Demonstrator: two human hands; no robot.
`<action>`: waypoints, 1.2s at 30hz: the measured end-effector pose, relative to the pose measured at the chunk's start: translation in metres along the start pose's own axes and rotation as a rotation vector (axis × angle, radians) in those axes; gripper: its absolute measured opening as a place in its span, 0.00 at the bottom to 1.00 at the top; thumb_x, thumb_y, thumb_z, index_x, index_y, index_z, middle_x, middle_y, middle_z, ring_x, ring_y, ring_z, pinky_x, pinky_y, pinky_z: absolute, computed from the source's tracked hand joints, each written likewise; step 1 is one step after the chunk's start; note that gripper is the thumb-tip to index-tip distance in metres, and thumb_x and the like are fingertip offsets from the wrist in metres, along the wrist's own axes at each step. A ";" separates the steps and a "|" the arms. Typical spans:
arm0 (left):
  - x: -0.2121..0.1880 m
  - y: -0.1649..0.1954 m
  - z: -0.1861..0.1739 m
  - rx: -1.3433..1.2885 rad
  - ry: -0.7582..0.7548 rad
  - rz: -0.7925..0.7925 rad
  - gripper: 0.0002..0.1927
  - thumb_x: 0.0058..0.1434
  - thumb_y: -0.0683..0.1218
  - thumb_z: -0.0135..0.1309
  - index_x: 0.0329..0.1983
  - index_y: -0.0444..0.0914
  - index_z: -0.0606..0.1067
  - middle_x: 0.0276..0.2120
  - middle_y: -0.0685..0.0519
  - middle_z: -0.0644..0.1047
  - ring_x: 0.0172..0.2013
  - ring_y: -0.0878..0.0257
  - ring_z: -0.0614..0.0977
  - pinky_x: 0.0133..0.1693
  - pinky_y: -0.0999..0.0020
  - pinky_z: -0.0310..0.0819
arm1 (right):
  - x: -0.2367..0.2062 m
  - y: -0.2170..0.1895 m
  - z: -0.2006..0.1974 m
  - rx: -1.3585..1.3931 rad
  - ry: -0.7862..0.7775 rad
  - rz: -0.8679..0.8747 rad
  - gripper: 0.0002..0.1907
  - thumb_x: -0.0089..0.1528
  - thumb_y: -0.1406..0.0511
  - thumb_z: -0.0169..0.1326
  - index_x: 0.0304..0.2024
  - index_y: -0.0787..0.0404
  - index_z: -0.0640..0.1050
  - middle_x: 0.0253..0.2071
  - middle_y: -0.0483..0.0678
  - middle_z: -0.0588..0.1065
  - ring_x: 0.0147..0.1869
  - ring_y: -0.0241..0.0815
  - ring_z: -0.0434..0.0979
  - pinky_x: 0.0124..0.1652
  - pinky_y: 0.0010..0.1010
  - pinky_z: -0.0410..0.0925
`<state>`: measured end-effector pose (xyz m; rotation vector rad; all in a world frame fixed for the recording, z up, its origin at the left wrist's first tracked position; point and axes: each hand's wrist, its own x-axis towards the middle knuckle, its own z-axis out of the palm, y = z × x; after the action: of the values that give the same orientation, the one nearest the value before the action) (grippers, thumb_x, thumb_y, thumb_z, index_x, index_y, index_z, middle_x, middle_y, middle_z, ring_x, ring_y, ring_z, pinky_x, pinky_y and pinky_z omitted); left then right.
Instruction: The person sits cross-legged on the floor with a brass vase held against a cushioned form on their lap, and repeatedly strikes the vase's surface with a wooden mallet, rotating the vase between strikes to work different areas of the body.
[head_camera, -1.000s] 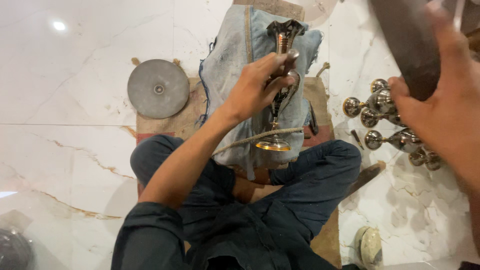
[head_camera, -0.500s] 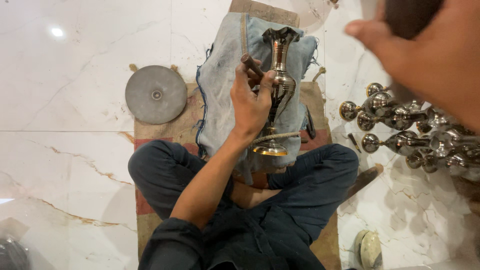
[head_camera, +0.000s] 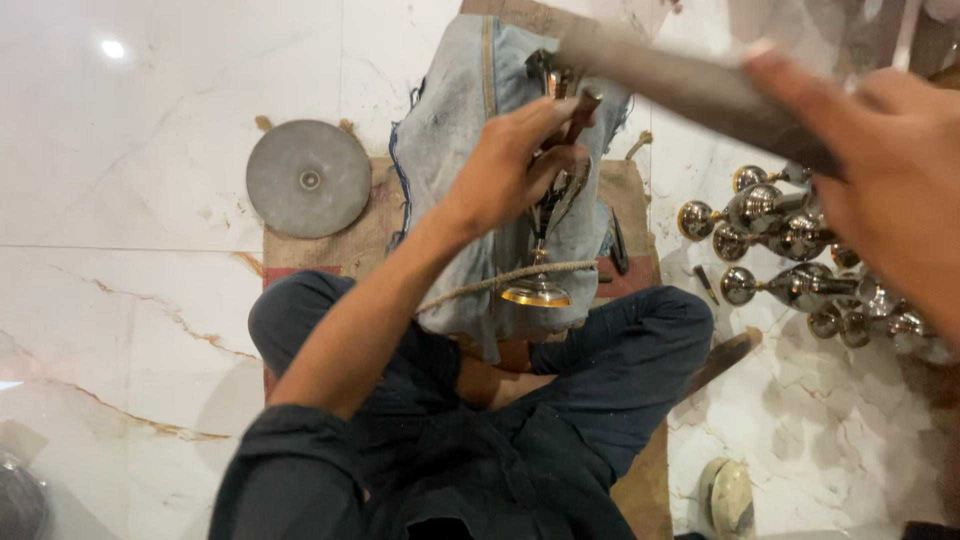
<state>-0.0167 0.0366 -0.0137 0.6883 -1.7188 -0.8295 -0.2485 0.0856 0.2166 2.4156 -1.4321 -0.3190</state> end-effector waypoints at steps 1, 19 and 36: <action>0.005 -0.002 -0.006 0.015 -0.064 0.037 0.20 0.70 0.42 0.59 0.63 0.37 0.70 0.44 0.47 0.79 0.41 0.58 0.86 0.45 0.62 0.83 | -0.008 -0.001 0.005 0.105 0.127 0.059 0.39 0.58 0.71 0.64 0.72 0.54 0.68 0.40 0.60 0.76 0.38 0.53 0.79 0.38 0.40 0.74; 0.044 -0.007 -0.028 0.038 -0.419 0.121 0.27 0.66 0.44 0.63 0.67 0.34 0.69 0.44 0.44 0.82 0.42 0.48 0.84 0.43 0.54 0.76 | -0.107 -0.011 0.136 1.095 0.482 0.561 0.31 0.70 0.65 0.61 0.69 0.68 0.61 0.45 0.57 0.76 0.45 0.48 0.83 0.50 0.37 0.79; -0.015 -0.012 -0.007 -0.097 0.100 -0.127 0.23 0.70 0.44 0.61 0.64 0.37 0.68 0.43 0.49 0.82 0.40 0.61 0.88 0.42 0.64 0.86 | 0.031 -0.031 -0.015 -0.057 0.052 -0.045 0.38 0.59 0.72 0.62 0.71 0.52 0.69 0.40 0.55 0.75 0.34 0.49 0.78 0.35 0.36 0.72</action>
<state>-0.0054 0.0402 -0.0304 0.7658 -1.5473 -0.9441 -0.2035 0.0747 0.2180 2.3952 -1.3303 -0.3005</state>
